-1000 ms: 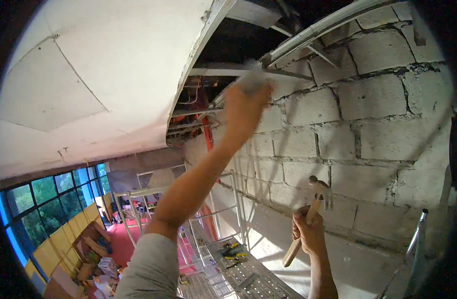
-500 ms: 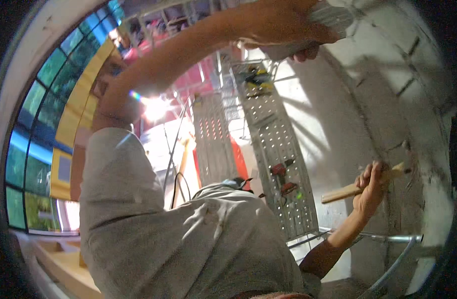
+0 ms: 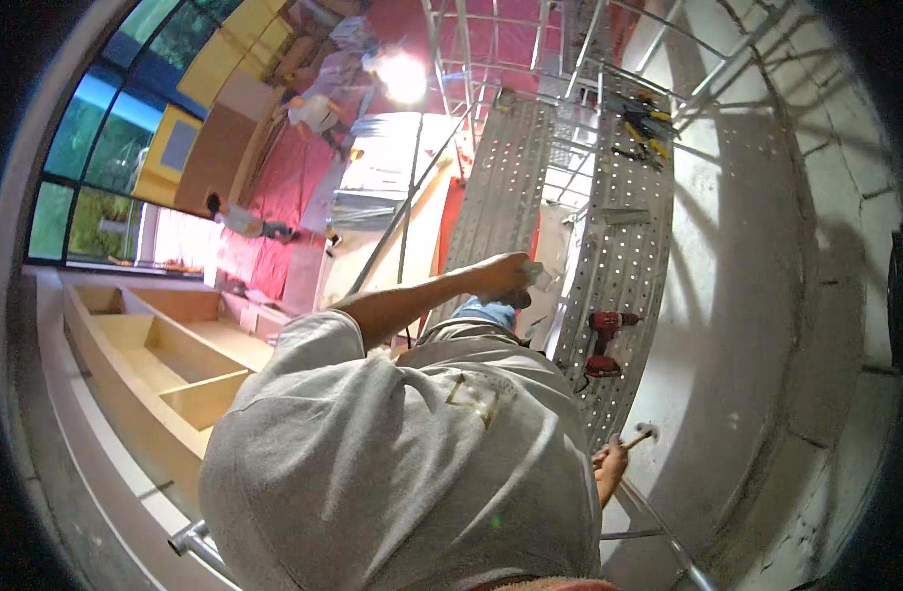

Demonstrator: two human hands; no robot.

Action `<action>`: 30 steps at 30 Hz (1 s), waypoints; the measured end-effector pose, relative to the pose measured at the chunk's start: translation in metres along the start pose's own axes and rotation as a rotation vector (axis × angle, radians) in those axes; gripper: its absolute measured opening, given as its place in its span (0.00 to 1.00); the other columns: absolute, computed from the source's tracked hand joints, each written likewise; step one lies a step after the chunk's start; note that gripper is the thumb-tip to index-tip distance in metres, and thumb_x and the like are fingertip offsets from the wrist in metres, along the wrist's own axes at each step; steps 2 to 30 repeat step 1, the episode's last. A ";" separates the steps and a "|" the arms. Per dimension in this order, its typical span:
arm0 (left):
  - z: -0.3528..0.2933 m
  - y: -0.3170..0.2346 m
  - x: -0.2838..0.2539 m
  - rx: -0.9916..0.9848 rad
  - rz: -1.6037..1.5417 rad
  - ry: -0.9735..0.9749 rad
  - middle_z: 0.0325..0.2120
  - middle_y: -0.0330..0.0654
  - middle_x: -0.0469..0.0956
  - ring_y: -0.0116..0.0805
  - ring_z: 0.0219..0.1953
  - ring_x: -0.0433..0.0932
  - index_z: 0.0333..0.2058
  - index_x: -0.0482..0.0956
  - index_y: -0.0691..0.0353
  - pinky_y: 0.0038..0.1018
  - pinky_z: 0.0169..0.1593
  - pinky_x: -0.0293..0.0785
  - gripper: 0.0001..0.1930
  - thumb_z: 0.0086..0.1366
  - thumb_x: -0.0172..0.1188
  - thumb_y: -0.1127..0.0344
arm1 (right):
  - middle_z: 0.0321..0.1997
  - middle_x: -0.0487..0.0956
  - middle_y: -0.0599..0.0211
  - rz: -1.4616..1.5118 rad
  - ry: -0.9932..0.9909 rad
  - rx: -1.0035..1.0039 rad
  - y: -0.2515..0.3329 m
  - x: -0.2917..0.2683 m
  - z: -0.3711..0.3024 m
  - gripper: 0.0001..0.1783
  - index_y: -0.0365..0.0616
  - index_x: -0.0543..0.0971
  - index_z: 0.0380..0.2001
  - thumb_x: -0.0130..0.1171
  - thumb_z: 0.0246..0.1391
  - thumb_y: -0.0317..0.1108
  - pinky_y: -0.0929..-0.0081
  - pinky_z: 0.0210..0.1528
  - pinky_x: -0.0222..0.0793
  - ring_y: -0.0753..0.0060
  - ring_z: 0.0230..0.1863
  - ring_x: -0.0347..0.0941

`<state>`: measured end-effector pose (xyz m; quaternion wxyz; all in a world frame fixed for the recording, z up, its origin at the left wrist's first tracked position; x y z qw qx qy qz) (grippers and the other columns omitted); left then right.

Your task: The person positions metal ceiling grid components against a concrete block wall and uses a hammer to secure them in place while standing on scaffolding.

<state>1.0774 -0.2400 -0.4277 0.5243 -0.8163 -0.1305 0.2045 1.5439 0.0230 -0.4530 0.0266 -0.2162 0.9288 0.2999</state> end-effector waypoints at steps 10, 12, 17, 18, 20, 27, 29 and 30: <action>-0.008 0.026 -0.008 -0.008 -0.025 -0.044 0.27 0.40 0.75 0.31 0.23 0.75 0.47 0.62 0.64 0.31 0.25 0.77 0.17 0.66 0.57 0.64 | 0.15 0.60 0.79 -0.011 0.018 0.005 -0.015 -0.021 0.012 0.18 0.54 0.65 0.25 0.63 0.56 0.45 0.82 0.11 0.54 0.84 0.11 0.55; -0.008 0.026 -0.008 -0.008 -0.025 -0.044 0.27 0.40 0.75 0.31 0.23 0.75 0.47 0.62 0.64 0.31 0.25 0.77 0.17 0.66 0.57 0.64 | 0.15 0.60 0.79 -0.011 0.018 0.005 -0.015 -0.021 0.012 0.18 0.54 0.65 0.25 0.63 0.56 0.45 0.82 0.11 0.54 0.84 0.11 0.55; -0.008 0.026 -0.008 -0.008 -0.025 -0.044 0.27 0.40 0.75 0.31 0.23 0.75 0.47 0.62 0.64 0.31 0.25 0.77 0.17 0.66 0.57 0.64 | 0.15 0.60 0.79 -0.011 0.018 0.005 -0.015 -0.021 0.012 0.18 0.54 0.65 0.25 0.63 0.56 0.45 0.82 0.11 0.54 0.84 0.11 0.55; -0.008 0.026 -0.008 -0.008 -0.025 -0.044 0.27 0.40 0.75 0.31 0.23 0.75 0.47 0.62 0.64 0.31 0.25 0.77 0.17 0.66 0.57 0.64 | 0.15 0.60 0.79 -0.011 0.018 0.005 -0.015 -0.021 0.012 0.18 0.54 0.65 0.25 0.63 0.56 0.45 0.82 0.11 0.54 0.84 0.11 0.55; -0.008 0.026 -0.008 -0.008 -0.025 -0.044 0.27 0.40 0.75 0.31 0.23 0.75 0.47 0.62 0.64 0.31 0.25 0.77 0.17 0.66 0.57 0.64 | 0.15 0.60 0.79 -0.011 0.018 0.005 -0.015 -0.021 0.012 0.18 0.54 0.65 0.25 0.63 0.56 0.45 0.82 0.11 0.54 0.84 0.11 0.55; -0.008 0.026 -0.008 -0.008 -0.025 -0.044 0.27 0.40 0.75 0.31 0.23 0.75 0.47 0.62 0.64 0.31 0.25 0.77 0.17 0.66 0.57 0.64 | 0.15 0.60 0.79 -0.011 0.018 0.005 -0.015 -0.021 0.012 0.18 0.54 0.65 0.25 0.63 0.56 0.45 0.82 0.11 0.54 0.84 0.11 0.55; -0.008 0.026 -0.008 -0.008 -0.025 -0.044 0.27 0.40 0.75 0.31 0.23 0.75 0.47 0.62 0.64 0.31 0.25 0.77 0.17 0.66 0.57 0.64 | 0.15 0.60 0.79 -0.011 0.018 0.005 -0.015 -0.021 0.012 0.18 0.54 0.65 0.25 0.63 0.56 0.45 0.82 0.11 0.54 0.84 0.11 0.55; -0.008 0.026 -0.008 -0.008 -0.025 -0.044 0.27 0.40 0.75 0.31 0.23 0.75 0.47 0.62 0.64 0.31 0.25 0.77 0.17 0.66 0.57 0.64 | 0.15 0.60 0.79 -0.011 0.018 0.005 -0.015 -0.021 0.012 0.18 0.54 0.65 0.25 0.63 0.56 0.45 0.82 0.11 0.54 0.84 0.11 0.55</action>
Point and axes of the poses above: each hand's wrist, its own z-axis towards the middle knuckle, its own x-axis out of the palm, y = z × x, the point moved 9 cm from there along z, towards the middle knuckle
